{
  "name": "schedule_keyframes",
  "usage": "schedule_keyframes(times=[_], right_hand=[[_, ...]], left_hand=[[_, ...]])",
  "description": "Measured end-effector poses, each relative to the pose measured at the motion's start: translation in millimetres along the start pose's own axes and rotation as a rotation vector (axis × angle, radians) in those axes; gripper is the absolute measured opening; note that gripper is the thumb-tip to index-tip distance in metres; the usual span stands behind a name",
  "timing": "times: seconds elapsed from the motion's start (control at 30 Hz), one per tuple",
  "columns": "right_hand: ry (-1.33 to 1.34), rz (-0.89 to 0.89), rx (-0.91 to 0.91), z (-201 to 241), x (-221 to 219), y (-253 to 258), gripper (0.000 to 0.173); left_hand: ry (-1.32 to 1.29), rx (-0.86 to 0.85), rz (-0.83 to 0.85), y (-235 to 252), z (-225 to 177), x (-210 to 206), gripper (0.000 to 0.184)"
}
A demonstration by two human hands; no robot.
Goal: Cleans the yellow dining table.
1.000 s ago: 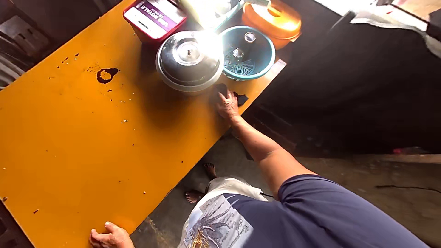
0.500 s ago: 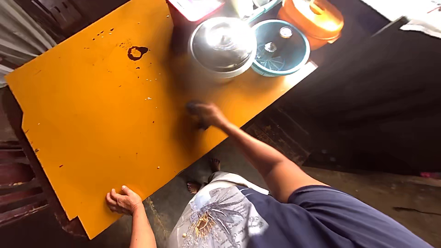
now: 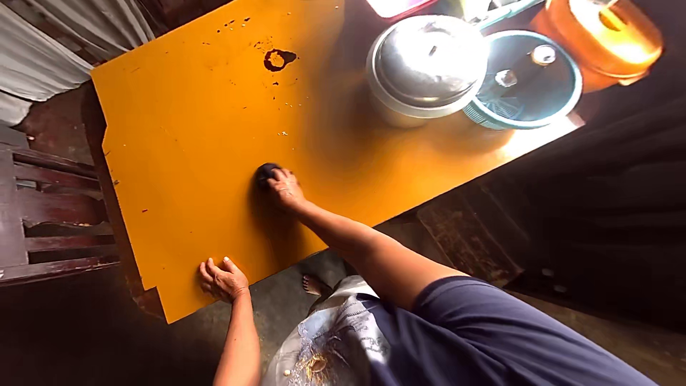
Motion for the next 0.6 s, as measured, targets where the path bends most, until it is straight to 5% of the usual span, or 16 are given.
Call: schedule_keyframes(times=[0.1,0.17,0.27,0.37,0.47,0.6], right_hand=[[0.432,0.204,0.057,32,11,0,0.034],[0.497,0.164,0.027,16,50,-21,0.036],[0.201,-0.077,-0.119,-67,128,-79,0.035],[-0.149,-0.295,-0.5,-146,189,-156,0.035],[-0.384,-0.467,-0.621,-160,166,-205,0.035],[-0.364,-0.32,-0.339,-64,64,-197,0.037]], left_hand=[[-0.014,-0.015,0.008,-2,-1,2,0.05],[-0.015,-0.018,0.007,-1,1,0,0.051],[0.0,-0.004,0.016,0,4,-5,0.053],[0.013,-0.004,0.04,0,5,-4,0.055],[0.019,-0.011,0.037,-2,3,-3,0.054],[0.027,-0.015,0.05,0,1,-2,0.054]])
Point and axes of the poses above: each hand's wrist, its own y-axis towards the middle knuckle, its own x-axis out of the back of the hand, z = x × y, the point moved 1 cm from there along y, towards the middle knuckle, and after that the axes turned 3 degrees about x, right-handed, at the moved point
